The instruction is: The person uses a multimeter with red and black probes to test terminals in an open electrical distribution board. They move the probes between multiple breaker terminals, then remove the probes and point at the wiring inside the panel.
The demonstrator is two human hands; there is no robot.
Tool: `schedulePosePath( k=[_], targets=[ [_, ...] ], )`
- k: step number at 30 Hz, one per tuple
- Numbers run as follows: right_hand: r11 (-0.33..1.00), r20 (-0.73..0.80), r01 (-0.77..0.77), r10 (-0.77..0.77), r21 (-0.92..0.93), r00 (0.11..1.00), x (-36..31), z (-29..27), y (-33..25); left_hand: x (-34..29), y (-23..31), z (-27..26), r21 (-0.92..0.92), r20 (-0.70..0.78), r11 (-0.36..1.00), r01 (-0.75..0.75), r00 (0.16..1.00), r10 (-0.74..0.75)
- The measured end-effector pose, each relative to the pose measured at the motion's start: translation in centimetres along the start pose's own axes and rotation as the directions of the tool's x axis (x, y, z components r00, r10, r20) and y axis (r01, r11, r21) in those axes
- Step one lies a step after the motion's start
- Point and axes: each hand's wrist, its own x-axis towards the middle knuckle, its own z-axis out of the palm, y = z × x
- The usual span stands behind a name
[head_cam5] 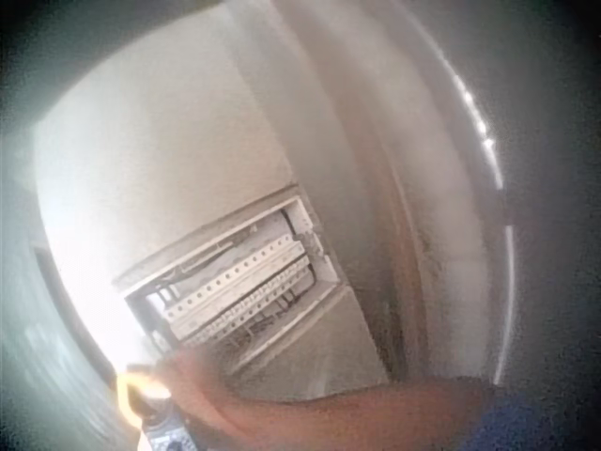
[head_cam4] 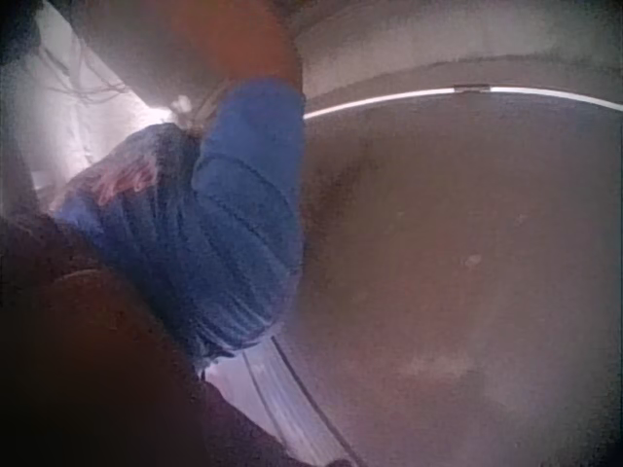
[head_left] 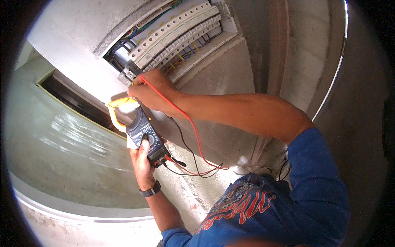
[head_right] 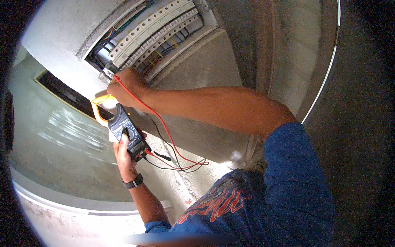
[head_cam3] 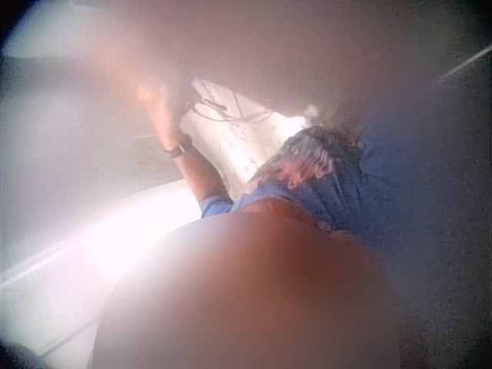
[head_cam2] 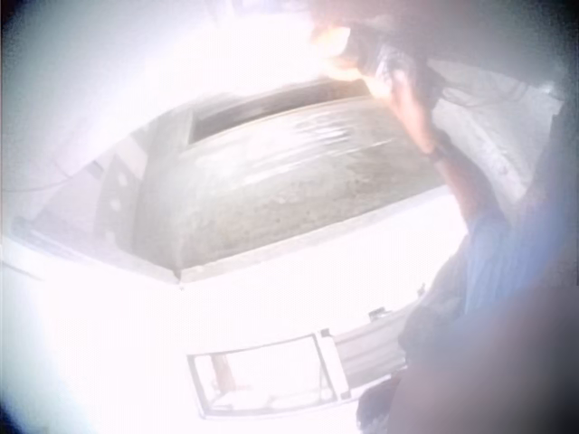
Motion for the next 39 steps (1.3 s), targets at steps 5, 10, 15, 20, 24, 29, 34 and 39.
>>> schedulePosePath(
  k=[5,10,15,20,24,29,34,39],
  targets=[
    [0.997,-0.041,0.080,-0.080,-0.002,0.996,-0.9,-0.2,-1.6,-0.3,-0.2,0.0,-0.045,-0.001,0.999,-0.004,1.000,0.004],
    [0.843,0.110,0.534,-0.525,-0.068,0.844,-3.2,1.0,-4.4,-0.5,-1.4,-1.4,-0.042,-0.071,0.999,0.010,0.997,-0.013],
    [0.898,0.066,0.423,-0.418,-0.118,0.906,-3.8,2.2,-3.7,-2.5,-0.6,-3.7,-0.100,0.039,0.994,0.046,0.998,-0.042],
    [0.965,0.137,0.244,-0.230,-0.097,0.963,-5.8,3.8,0.3,-3.1,-2.5,-4.0,0.037,-0.104,0.999,-0.013,0.994,0.017],
    [0.946,0.115,0.323,-0.323,0.022,0.939,-8.0,5.4,2.1,-3.7,-2.9,-6.0,0.064,-0.086,0.996,0.059,0.995,-0.054],
    [0.960,-0.012,0.277,-0.277,0.053,0.961,-8.7,3.7,4.0,-4.4,-2.1,-8.1,0.103,0.055,0.966,0.236,0.969,-0.243],
    [0.989,0.141,-0.090,0.073,0.119,0.987,-7.4,4.2,6.2,-4.0,-1.1,-9.3,0.191,0.106,0.941,0.280,0.947,-0.303],
    [0.990,0.079,0.132,-0.128,-0.050,0.989,-8.2,4.7,7.4,-4.2,-0.8,-10.6,0.235,0.084,0.932,0.276,0.949,-0.303]
  ],
)
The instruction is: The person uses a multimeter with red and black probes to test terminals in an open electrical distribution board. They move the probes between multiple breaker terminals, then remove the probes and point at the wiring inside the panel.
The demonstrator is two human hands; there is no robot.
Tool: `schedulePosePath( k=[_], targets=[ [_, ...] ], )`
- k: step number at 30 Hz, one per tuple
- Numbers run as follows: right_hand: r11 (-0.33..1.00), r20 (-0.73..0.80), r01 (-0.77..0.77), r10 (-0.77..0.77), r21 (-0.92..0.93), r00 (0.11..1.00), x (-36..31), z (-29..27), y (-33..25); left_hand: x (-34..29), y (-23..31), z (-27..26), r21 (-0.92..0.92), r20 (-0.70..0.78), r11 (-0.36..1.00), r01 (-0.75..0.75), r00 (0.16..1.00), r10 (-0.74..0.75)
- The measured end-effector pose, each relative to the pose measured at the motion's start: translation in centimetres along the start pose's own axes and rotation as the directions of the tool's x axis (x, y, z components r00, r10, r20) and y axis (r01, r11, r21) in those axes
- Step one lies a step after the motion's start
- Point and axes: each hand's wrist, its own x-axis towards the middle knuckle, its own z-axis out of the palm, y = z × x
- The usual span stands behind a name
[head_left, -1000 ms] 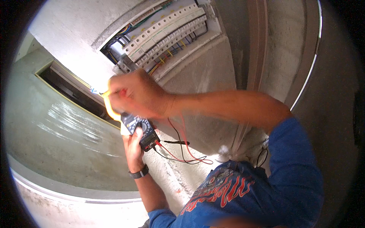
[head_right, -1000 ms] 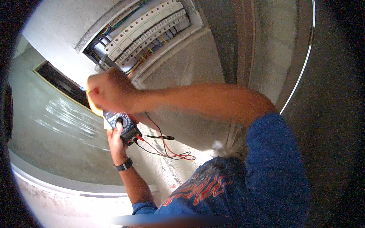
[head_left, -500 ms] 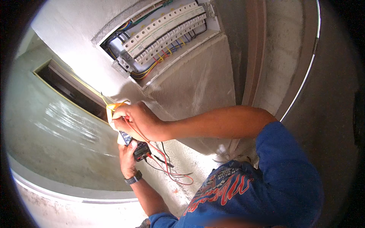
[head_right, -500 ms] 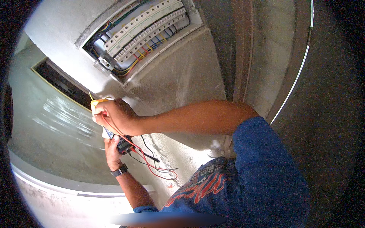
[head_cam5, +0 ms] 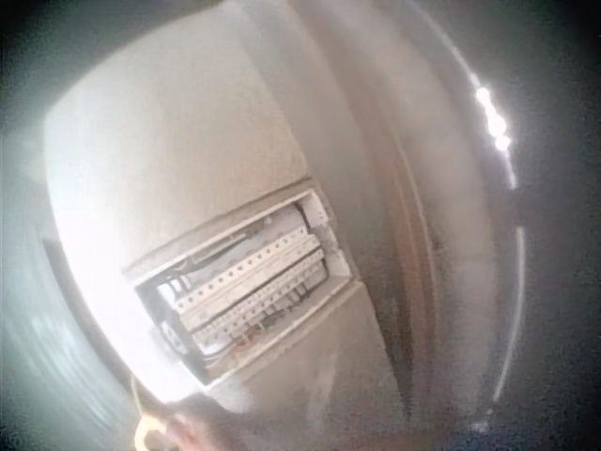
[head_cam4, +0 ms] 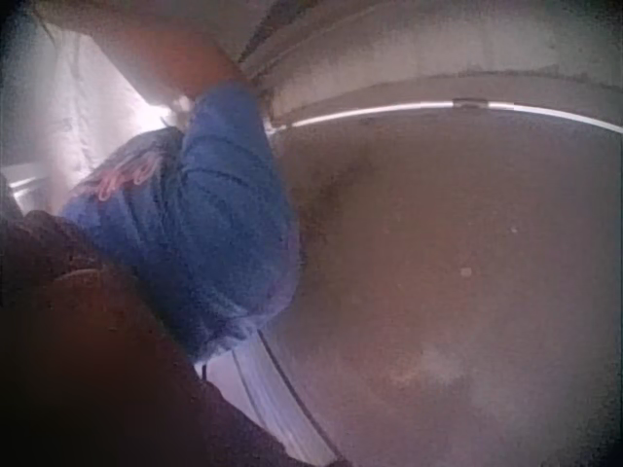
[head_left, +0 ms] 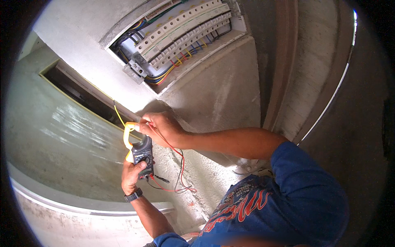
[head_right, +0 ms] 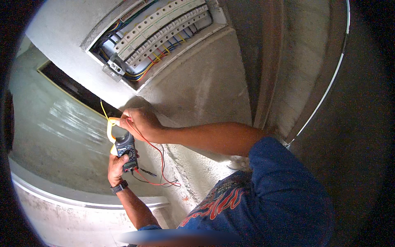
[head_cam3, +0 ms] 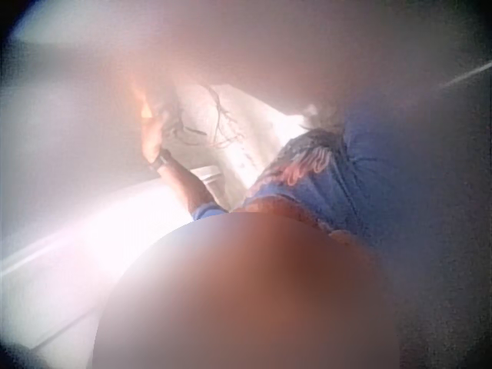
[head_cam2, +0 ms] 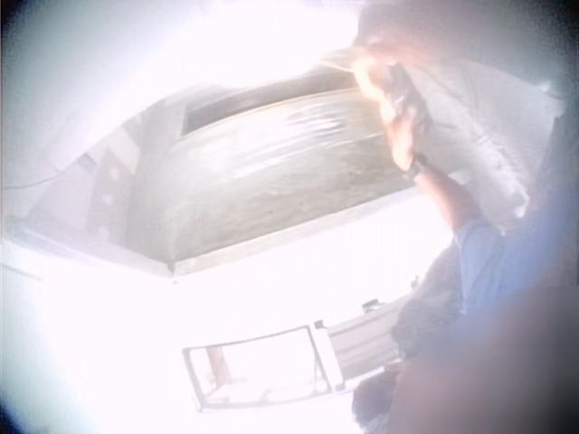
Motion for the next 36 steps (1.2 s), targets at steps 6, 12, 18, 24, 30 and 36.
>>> schedulePosePath(
  k=[6,12,18,24,30,36],
  targets=[
    [0.974,-0.028,0.177,-0.182,-0.140,0.983,0.0,-1.5,0.4,-0.5,-0.9,0.9,-0.003,-0.058,0.998,0.064,0.996,-0.064],
    [0.959,-0.058,0.213,-0.227,-0.186,0.972,-0.7,-1.5,0.0,-1.0,-0.5,2.5,-0.006,-0.094,0.998,0.065,0.993,-0.065],
    [0.986,-0.049,0.130,-0.135,-0.102,0.990,-1.9,-0.6,0.6,-2.0,-0.5,3.8,0.028,-0.153,0.993,0.119,0.982,-0.113],
    [0.989,-0.031,-0.123,0.126,0.086,0.992,-5.5,1.3,1.0,-3.3,-1.2,4.8,0.035,-0.180,0.994,0.105,0.979,-0.097],
    [0.964,0.151,-0.264,0.256,0.030,0.955,-11.2,1.2,1.1,-5.7,-1.6,5.9,0.162,-0.077,0.959,0.233,0.972,-0.223],
    [0.952,0.311,-0.305,0.285,0.018,0.907,-16.0,-1.9,0.7,-8.6,-5.2,8.5,-0.071,0.044,0.958,0.279,0.960,-0.276]
  ],
)
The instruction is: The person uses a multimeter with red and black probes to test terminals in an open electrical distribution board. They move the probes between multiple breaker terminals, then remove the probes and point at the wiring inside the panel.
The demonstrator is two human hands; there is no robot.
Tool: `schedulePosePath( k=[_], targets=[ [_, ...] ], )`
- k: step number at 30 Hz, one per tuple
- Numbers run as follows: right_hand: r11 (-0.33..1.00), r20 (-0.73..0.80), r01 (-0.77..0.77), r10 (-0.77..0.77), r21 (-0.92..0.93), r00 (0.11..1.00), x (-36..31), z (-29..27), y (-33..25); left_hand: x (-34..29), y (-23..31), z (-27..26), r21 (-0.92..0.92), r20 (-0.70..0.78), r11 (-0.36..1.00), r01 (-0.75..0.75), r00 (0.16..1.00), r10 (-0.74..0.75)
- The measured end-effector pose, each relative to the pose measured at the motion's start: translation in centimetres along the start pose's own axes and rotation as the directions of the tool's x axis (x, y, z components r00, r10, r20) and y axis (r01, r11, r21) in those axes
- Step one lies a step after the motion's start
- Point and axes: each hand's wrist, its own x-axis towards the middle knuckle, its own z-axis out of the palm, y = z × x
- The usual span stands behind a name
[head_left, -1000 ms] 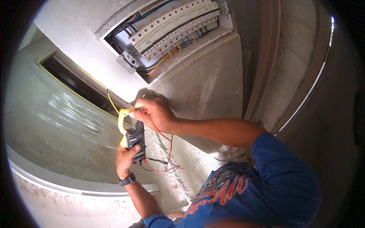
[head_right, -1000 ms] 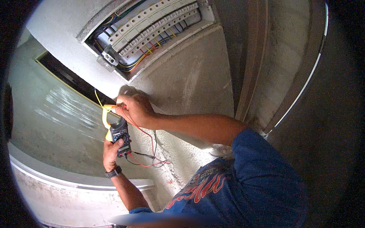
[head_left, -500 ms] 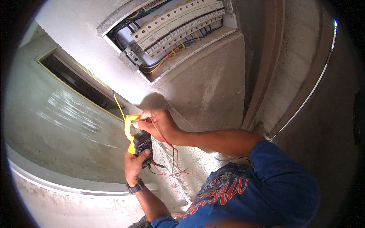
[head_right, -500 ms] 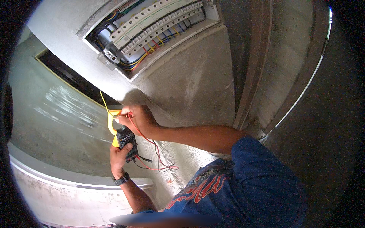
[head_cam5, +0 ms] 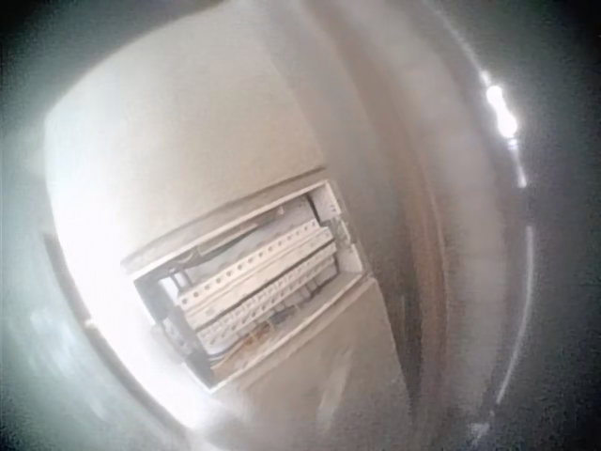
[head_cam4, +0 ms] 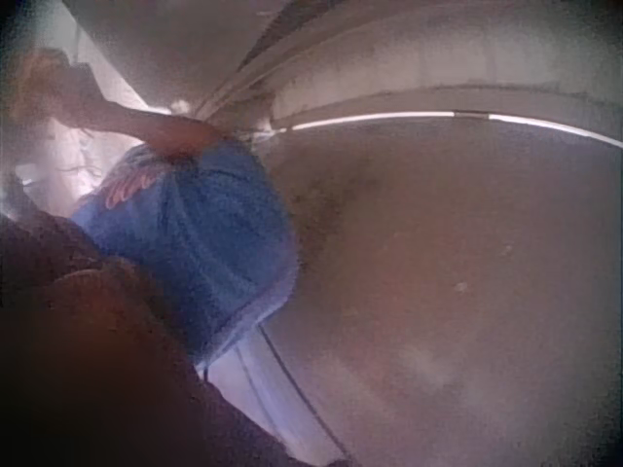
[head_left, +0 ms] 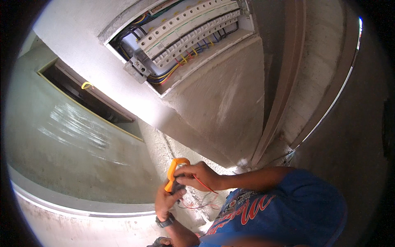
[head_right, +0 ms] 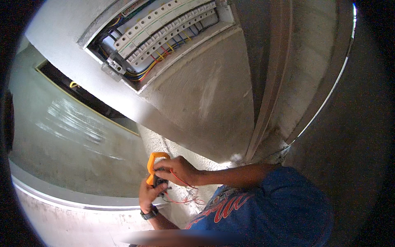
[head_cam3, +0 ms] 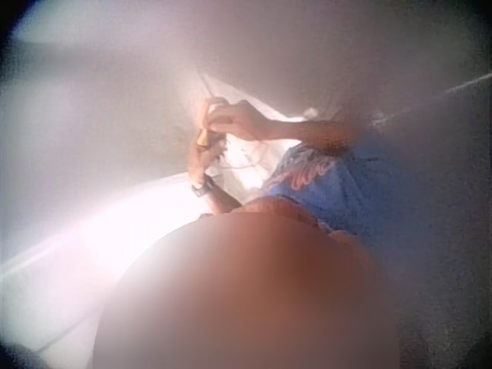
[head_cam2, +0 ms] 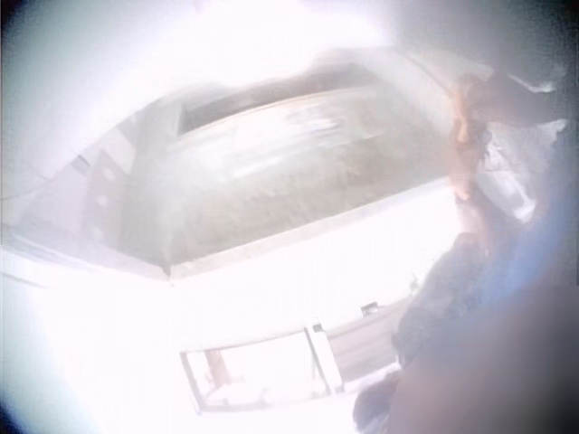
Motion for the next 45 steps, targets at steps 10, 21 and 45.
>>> schedulePosePath(
  k=[10,21,45],
  targets=[
    [0.990,-0.251,0.139,-0.143,-0.032,0.957,-4.8,-5.3,2.5,-0.5,-6.8,4.5,-0.377,0.160,0.921,0.097,0.986,-0.039],
    [0.995,-0.253,0.102,-0.104,-0.024,0.962,-8.7,-7.0,4.5,3.7,-6.3,9.8,-0.437,0.451,0.870,0.228,0.892,-0.007],
    [0.952,-0.020,-0.074,0.083,0.297,0.996,-9.0,-16.4,3.0,4.3,-4.6,19.7,-0.662,0.315,0.738,0.129,0.942,0.118]
  ],
)
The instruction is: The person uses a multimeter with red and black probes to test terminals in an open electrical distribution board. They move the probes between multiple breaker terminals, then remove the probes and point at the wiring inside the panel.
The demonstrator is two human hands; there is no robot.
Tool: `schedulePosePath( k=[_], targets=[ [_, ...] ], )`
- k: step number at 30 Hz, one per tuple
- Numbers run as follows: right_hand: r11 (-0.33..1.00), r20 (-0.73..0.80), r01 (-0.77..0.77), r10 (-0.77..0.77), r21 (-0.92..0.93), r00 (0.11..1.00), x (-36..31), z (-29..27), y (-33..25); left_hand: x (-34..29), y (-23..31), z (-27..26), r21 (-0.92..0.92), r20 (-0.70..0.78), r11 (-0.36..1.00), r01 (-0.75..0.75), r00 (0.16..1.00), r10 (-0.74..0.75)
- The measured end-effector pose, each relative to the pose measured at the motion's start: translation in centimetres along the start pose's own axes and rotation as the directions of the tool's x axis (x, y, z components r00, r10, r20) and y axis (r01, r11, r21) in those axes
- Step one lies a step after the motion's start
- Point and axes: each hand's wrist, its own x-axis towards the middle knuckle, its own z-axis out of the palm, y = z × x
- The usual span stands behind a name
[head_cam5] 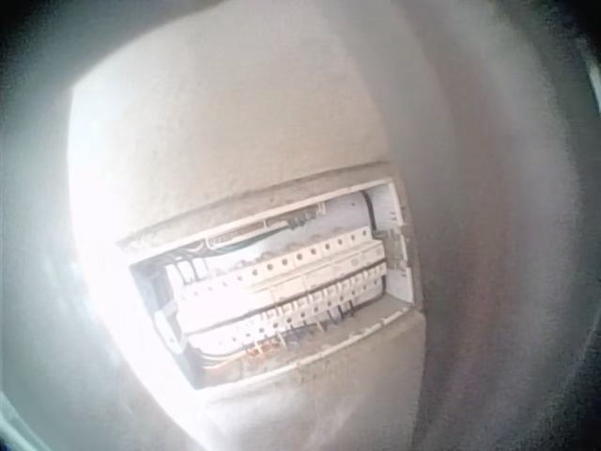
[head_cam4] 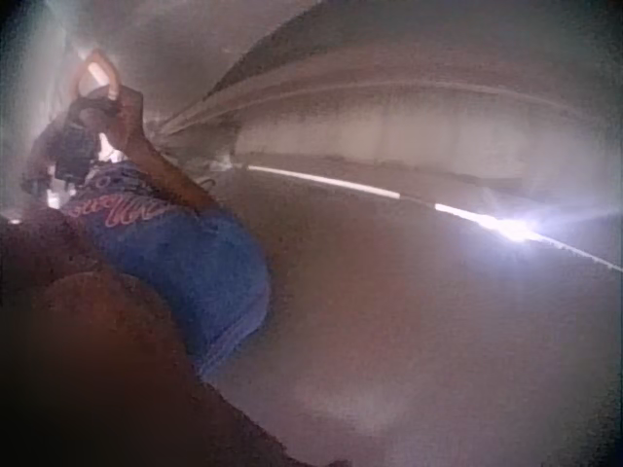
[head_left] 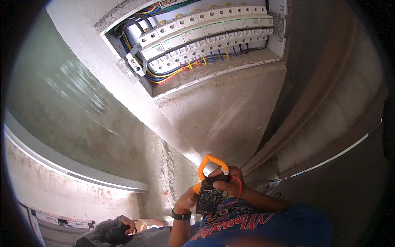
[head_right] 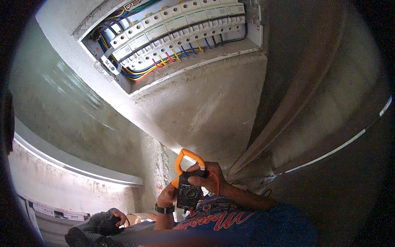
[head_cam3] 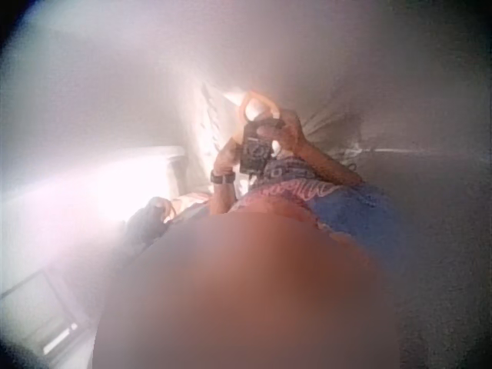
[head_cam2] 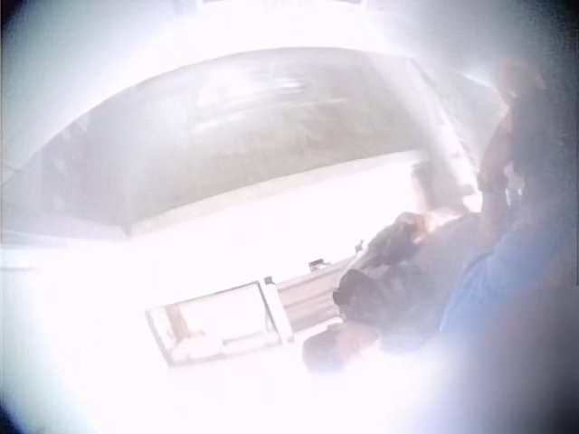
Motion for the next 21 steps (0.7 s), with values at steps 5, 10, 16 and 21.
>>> schedulePosePath(
  k=[5,10,16,21],
  targets=[
    [0.997,0.046,-0.012,0.008,0.080,0.999,0.6,-2.5,-1.6,-0.2,-1.7,-1.7,0.005,-0.112,0.995,-0.100,0.989,0.100],
    [0.987,-0.033,0.025,-0.020,0.159,0.999,0.5,-4.9,-2.6,-2.6,-7.7,-7.2,-0.035,-0.487,0.994,-0.100,0.871,0.071],
    [0.969,-0.093,0.088,-0.068,0.233,0.993,-0.6,-8.1,-4.1,-9.1,-24.4,-9.9,-0.329,-0.864,0.884,0.333,0.272,-0.424],
    [0.968,-0.050,0.102,-0.093,0.229,0.994,-0.9,-9.7,-5.0,-8.9,-32.6,-7.0,-0.341,-0.652,0.703,0.625,0.381,-0.655]
  ],
)
